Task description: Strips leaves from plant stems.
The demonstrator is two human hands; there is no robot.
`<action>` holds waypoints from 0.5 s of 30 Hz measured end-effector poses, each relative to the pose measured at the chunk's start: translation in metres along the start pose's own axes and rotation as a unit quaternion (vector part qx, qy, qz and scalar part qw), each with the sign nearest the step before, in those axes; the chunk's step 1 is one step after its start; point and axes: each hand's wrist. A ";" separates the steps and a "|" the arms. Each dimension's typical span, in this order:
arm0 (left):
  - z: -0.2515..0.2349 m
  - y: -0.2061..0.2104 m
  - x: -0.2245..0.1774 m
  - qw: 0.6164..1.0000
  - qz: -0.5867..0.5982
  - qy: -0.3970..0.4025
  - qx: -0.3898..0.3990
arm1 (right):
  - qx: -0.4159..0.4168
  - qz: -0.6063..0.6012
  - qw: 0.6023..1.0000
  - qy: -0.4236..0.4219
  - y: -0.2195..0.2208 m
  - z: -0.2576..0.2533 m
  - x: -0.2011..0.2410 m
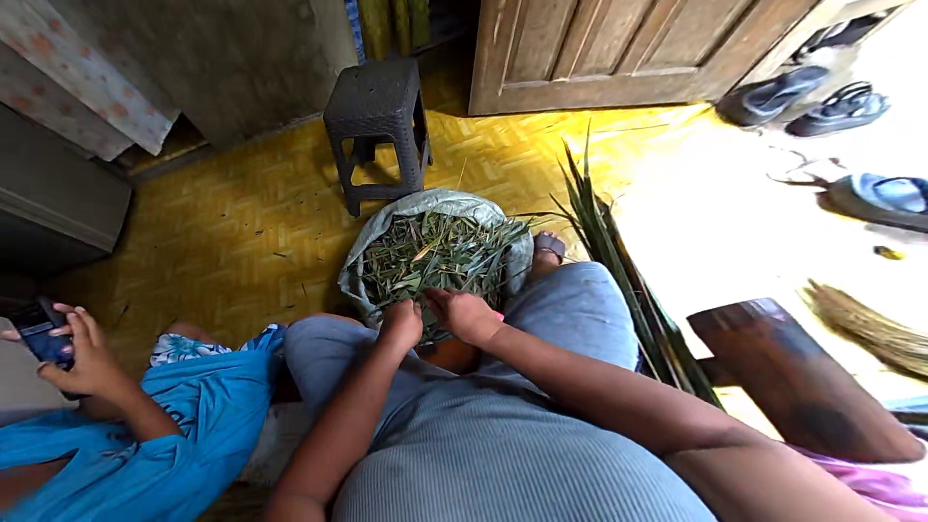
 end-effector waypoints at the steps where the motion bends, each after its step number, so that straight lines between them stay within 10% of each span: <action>1: -0.001 0.000 -0.001 1.000 -0.002 0.003 -0.004 | -0.001 0.016 1.000 0.002 -0.001 -0.002 -0.001; 15: 0.001 -0.004 0.007 1.000 0.006 0.015 -0.006 | -0.157 -0.026 0.982 0.100 -0.027 -0.037 -0.060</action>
Point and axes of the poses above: each hand's wrist, its own z-axis away from the middle knuckle, its own y-axis out of the palm, x = y × z, and after that the axes turned 7 degrees about -y, right-handed
